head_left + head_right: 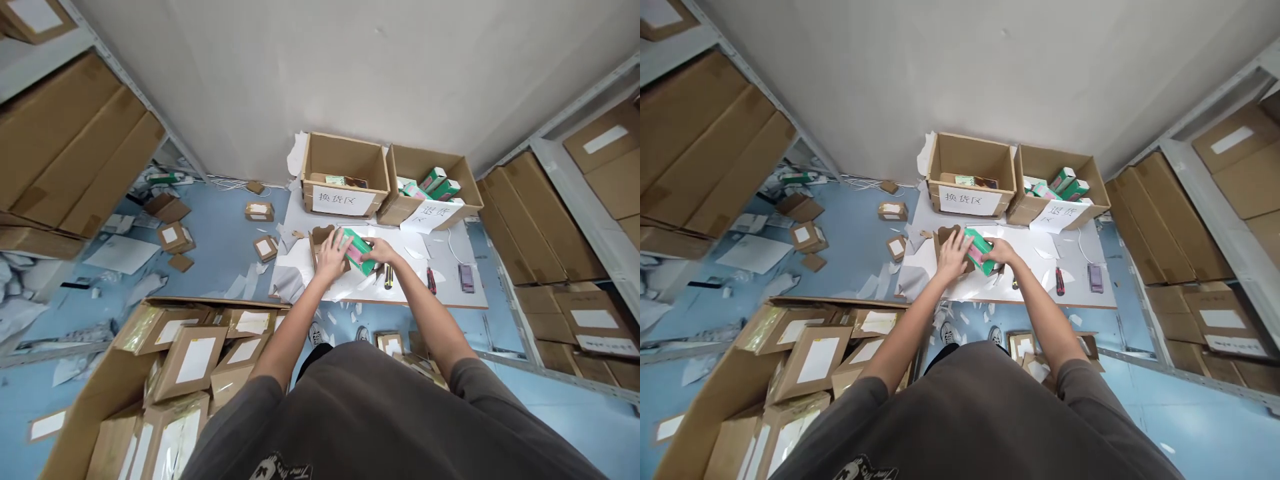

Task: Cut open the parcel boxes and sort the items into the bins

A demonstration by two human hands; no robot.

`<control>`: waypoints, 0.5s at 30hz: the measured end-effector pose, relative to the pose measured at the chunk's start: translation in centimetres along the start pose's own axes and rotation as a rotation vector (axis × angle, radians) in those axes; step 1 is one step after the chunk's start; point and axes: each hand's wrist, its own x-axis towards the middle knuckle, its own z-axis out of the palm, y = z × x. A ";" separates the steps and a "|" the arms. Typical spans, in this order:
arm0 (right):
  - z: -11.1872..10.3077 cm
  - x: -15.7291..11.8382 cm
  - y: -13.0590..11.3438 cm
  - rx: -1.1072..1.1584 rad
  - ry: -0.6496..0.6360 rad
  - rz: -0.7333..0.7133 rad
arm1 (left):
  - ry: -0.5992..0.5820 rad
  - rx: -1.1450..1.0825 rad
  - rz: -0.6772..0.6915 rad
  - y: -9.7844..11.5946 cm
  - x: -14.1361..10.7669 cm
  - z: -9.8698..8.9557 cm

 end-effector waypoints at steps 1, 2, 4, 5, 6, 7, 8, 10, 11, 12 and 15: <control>-1.0 -0.3 0.6 -0.021 -0.007 -0.027 | -0.034 -0.003 0.087 1.2 1.7 0.1; -2.1 -0.6 1.2 -0.041 -0.003 -0.046 | -0.055 -0.009 0.135 2.4 3.2 0.3; -4.1 -1.2 2.5 -0.047 0.026 -0.058 | -0.085 -0.035 0.173 4.3 5.5 1.4; -5.1 -1.5 3.4 -0.009 0.040 -0.062 | -0.085 -0.052 0.159 5.1 6.2 2.2; -6.0 -1.8 4.5 0.063 0.048 -0.070 | -0.077 -0.070 0.129 5.8 6.6 3.1; -6.8 -2.1 5.8 0.169 0.054 -0.082 | -0.062 -0.088 0.086 6.4 6.7 4.2; -7.5 -2.5 7.3 0.303 0.069 -0.093 | -0.044 -0.105 0.031 7.0 6.7 5.4; -7.9 -3.1 10.9 0.603 0.147 -0.084 | -0.017 -0.138 -0.115 8.1 6.2 8.2; -7.4 -3.3 12.7 0.728 0.201 -0.052 | -0.014 -0.155 -0.203 8.5 5.8 9.6; -6.6 -3.4 14.5 0.822 0.256 -0.007 | -0.016 -0.171 -0.304 8.9 5.5 11.0; -1.6 -2.9 18.5 0.849 0.230 0.099 | -0.025 -0.189 -0.608 9.5 4.5 15.2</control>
